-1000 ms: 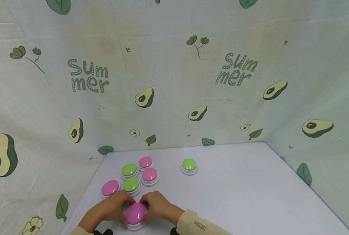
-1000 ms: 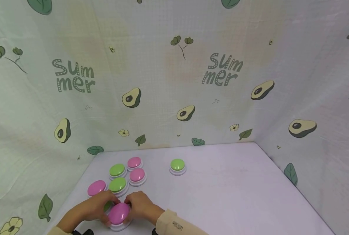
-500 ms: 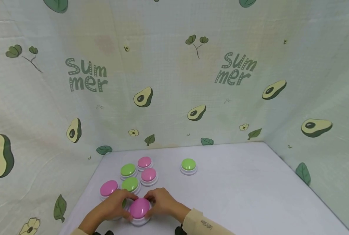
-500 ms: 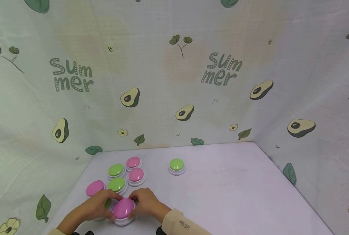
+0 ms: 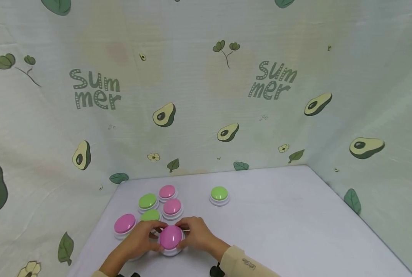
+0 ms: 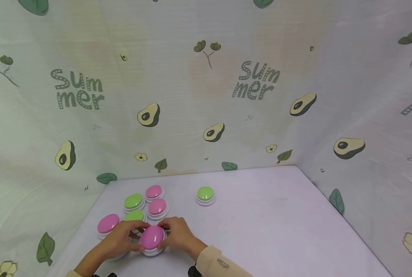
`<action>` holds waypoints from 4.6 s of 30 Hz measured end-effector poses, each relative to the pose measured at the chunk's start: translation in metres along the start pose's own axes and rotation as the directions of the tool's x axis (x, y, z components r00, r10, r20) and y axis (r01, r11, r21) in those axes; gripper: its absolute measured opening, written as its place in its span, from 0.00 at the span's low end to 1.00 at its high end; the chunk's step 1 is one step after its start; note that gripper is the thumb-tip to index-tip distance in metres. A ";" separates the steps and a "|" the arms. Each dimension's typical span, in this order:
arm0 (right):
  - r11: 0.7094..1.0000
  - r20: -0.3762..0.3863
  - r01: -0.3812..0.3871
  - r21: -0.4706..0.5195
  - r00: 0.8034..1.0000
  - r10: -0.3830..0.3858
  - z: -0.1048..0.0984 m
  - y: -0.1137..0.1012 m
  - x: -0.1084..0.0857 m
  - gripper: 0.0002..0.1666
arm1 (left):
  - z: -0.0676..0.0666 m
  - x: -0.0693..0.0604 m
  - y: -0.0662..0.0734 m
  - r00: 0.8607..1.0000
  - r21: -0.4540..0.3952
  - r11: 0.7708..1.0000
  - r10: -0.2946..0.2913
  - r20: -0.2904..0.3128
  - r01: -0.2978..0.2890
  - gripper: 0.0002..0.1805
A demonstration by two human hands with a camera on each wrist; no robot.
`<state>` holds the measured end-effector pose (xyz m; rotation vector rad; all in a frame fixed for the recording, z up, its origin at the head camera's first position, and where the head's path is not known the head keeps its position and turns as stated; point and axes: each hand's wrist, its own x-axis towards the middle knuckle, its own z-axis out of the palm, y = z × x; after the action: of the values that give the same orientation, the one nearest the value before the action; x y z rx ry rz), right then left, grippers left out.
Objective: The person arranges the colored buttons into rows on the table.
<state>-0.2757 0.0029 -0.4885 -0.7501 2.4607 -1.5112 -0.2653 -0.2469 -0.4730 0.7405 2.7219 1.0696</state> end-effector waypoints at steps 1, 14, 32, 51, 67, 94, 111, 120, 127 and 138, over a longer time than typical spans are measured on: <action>1.000 -0.015 0.001 0.013 1.000 -0.001 -0.001 0.001 0.000 0.34 | 0.002 0.002 0.000 1.000 -0.014 1.000 -0.002 -0.011 0.002 0.34; 1.000 -0.133 0.017 -0.006 0.991 -0.018 -0.022 0.010 -0.010 0.33 | 0.032 0.019 0.015 0.986 -0.100 0.994 0.025 -0.168 -0.043 0.35; 0.996 -0.293 -0.071 -0.048 0.954 0.054 -0.053 0.024 -0.020 0.40 | 0.083 0.069 0.039 0.925 -0.180 0.982 -0.011 -0.380 -0.061 0.35; 0.982 -0.390 -0.183 -0.036 0.908 0.155 -0.099 0.055 -0.030 0.43 | 0.120 0.130 0.065 0.942 -0.185 0.983 -0.067 -0.329 0.006 0.33; 0.972 -0.428 -0.226 -0.064 0.886 0.178 -0.121 0.068 -0.037 0.44 | 0.136 0.155 0.077 0.950 -0.223 0.975 -0.060 -0.306 -0.010 0.33; 0.950 -0.568 -0.305 -0.068 0.795 0.214 -0.154 0.089 -0.040 0.42 | 0.161 0.196 0.096 0.954 -0.361 0.931 -0.054 -0.294 -0.059 0.32; 0.947 -0.630 -0.309 -0.091 0.754 0.186 -0.177 0.105 -0.030 0.40 | 0.174 0.222 0.115 0.951 -0.374 0.925 -0.055 -0.303 -0.066 0.35; 0.940 -0.606 -0.330 -0.086 0.766 0.213 -0.183 0.115 -0.019 0.38 | 0.175 0.229 0.116 0.960 -0.432 0.901 -0.078 -0.270 -0.048 0.36; 0.935 -0.575 -0.352 -0.046 0.774 0.263 -0.186 0.117 -0.012 0.38 | 0.176 0.232 0.112 0.967 -0.483 0.875 -0.087 -0.239 -0.040 0.38; 0.929 -0.538 -0.371 -0.007 0.784 0.309 -0.188 0.118 -0.004 0.38 | 0.176 0.234 0.111 0.961 -0.438 0.899 -0.097 -0.257 -0.026 0.39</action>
<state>-0.3831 0.1968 -0.5014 0.1527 2.8720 -1.5983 -0.3749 0.0433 -0.5149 0.4940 2.5242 1.8121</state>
